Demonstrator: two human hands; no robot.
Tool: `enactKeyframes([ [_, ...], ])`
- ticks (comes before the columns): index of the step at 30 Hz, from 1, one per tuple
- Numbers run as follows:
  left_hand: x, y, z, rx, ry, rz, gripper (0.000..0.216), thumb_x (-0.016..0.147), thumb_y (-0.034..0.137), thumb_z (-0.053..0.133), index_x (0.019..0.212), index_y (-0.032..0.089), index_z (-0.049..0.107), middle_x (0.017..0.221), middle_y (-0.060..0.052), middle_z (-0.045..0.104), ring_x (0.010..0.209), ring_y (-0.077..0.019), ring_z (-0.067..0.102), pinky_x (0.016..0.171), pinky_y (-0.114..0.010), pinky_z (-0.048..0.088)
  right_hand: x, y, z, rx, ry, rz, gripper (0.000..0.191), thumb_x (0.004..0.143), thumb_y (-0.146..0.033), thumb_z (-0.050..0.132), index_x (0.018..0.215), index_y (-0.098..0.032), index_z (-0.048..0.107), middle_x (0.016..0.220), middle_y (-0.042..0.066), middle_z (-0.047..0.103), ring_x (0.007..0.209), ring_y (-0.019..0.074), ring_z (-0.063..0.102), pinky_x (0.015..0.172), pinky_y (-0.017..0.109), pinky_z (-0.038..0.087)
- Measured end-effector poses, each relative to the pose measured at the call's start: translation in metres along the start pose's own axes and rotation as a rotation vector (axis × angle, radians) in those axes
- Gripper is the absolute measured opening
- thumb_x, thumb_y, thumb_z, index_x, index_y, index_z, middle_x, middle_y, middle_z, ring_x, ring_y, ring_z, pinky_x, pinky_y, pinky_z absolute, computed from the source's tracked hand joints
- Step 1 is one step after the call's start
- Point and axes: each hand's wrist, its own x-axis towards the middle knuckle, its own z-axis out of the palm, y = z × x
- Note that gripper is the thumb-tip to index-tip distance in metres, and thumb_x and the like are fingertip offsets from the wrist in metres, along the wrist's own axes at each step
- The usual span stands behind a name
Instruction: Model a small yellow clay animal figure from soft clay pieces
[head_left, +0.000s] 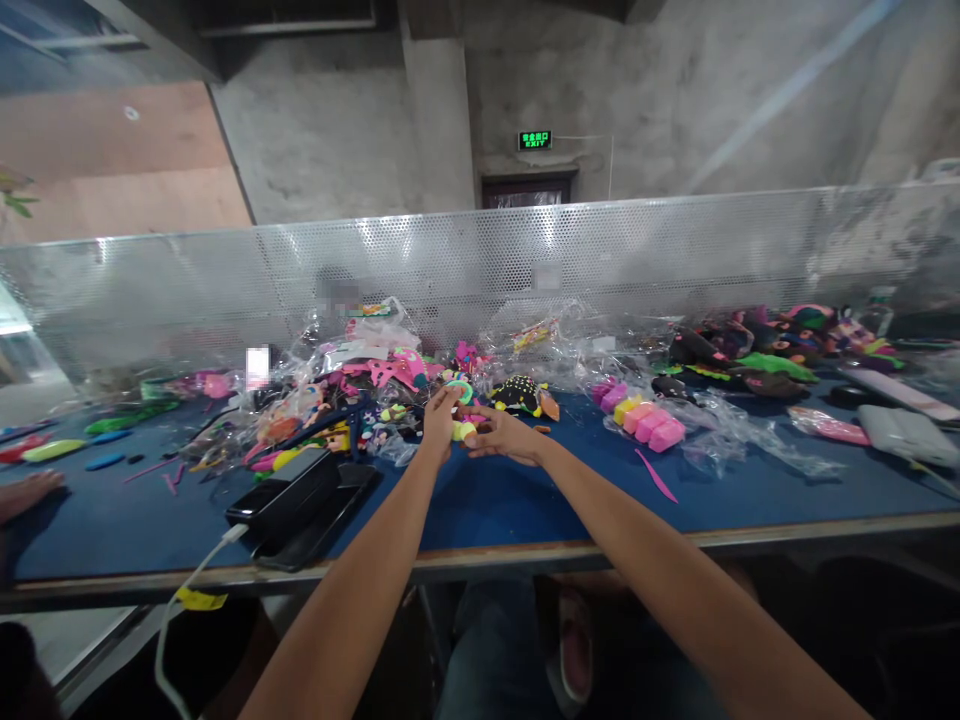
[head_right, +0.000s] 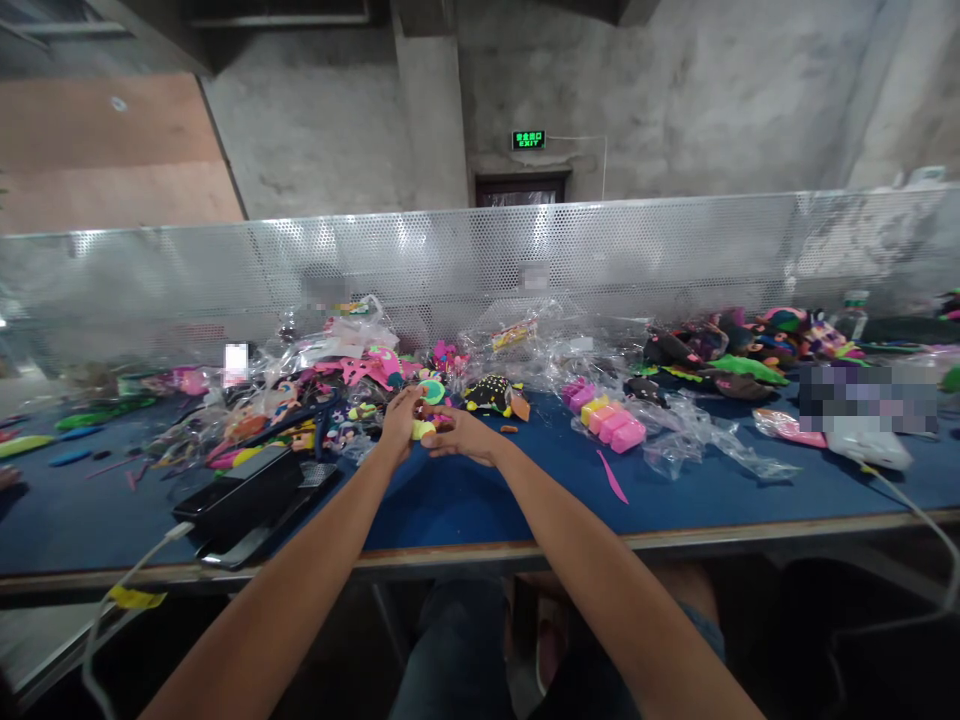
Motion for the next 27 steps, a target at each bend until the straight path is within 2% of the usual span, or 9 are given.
enactKeyframes([
  [5,0.003,0.001,-0.001,-0.019,0.021,0.011,0.029,0.059,0.040,0.070,0.074,0.016,0.062,0.059,0.004,0.053,0.049,-0.0060,0.045,0.045,-0.018,0.036,0.004,0.001,-0.001,-0.094,0.006,-0.065,0.073,0.058,-0.026,0.081,0.125,-0.025,0.050,0.094,0.000,0.056,0.077,0.0107,0.058,0.072,0.029,0.055],
  [8,0.006,0.008,-0.006,-0.020,0.116,0.030,0.031,0.062,0.043,0.068,0.075,0.016,0.061,0.062,0.003,0.054,0.049,-0.0061,0.047,0.045,-0.018,0.035,0.008,0.004,-0.007,-0.267,0.113,-0.159,0.078,0.055,-0.026,0.081,0.126,-0.022,0.049,0.099,0.002,0.055,0.079,0.0119,0.055,0.070,0.028,0.053],
  [10,0.004,0.015,-0.010,0.005,0.160,0.033,0.032,0.064,0.045,0.067,0.077,0.016,0.060,0.060,0.003,0.053,0.048,-0.0066,0.046,0.045,-0.018,0.035,0.010,0.005,-0.011,-0.399,0.195,-0.234,0.079,0.053,-0.025,0.081,0.125,-0.020,0.049,0.104,0.004,0.054,0.087,0.0138,0.055,0.077,0.028,0.051],
  [13,-0.008,0.027,-0.018,0.146,0.054,0.123,0.031,0.067,0.046,0.066,0.076,0.017,0.061,0.056,0.004,0.051,0.046,-0.0074,0.044,0.045,-0.019,0.034,0.010,0.003,-0.014,-0.492,0.225,-0.275,0.078,0.056,-0.026,0.080,0.127,-0.020,0.049,0.108,0.005,0.054,0.092,0.0147,0.054,0.082,0.028,0.048],
  [17,-0.026,0.036,-0.029,0.492,-0.174,0.286,0.023,0.069,0.040,0.067,0.070,0.017,0.066,0.053,0.002,0.052,0.048,-0.0090,0.043,0.047,-0.021,0.032,0.008,0.000,-0.012,-0.402,0.138,-0.209,0.082,0.056,-0.029,0.078,0.130,-0.022,0.045,0.105,0.005,0.053,0.077,0.0126,0.054,0.064,0.025,0.050],
  [19,-0.031,0.036,-0.032,0.564,-0.214,0.322,0.021,0.071,0.038,0.066,0.069,0.018,0.066,0.054,0.002,0.054,0.050,-0.0099,0.044,0.049,-0.021,0.033,0.008,-0.001,-0.013,-0.400,0.134,-0.213,0.080,0.056,-0.027,0.078,0.129,-0.022,0.046,0.104,0.004,0.054,0.077,0.0128,0.054,0.066,0.026,0.050],
  [23,-0.032,0.033,-0.034,0.636,-0.247,0.342,0.018,0.072,0.036,0.064,0.069,0.018,0.067,0.061,0.001,0.058,0.055,-0.0112,0.046,0.054,-0.022,0.035,0.007,-0.002,-0.015,-0.543,0.175,-0.279,0.078,0.056,-0.025,0.078,0.128,-0.020,0.047,0.107,0.005,0.055,0.093,0.0157,0.054,0.085,0.031,0.045],
  [27,-0.031,0.030,-0.033,0.658,-0.270,0.361,0.017,0.075,0.035,0.063,0.071,0.018,0.068,0.065,0.000,0.060,0.057,-0.0117,0.048,0.057,-0.022,0.036,0.006,-0.003,-0.017,-0.596,0.178,-0.291,0.080,0.057,-0.026,0.078,0.130,-0.019,0.046,0.111,0.007,0.053,0.097,0.0170,0.053,0.089,0.033,0.043],
])
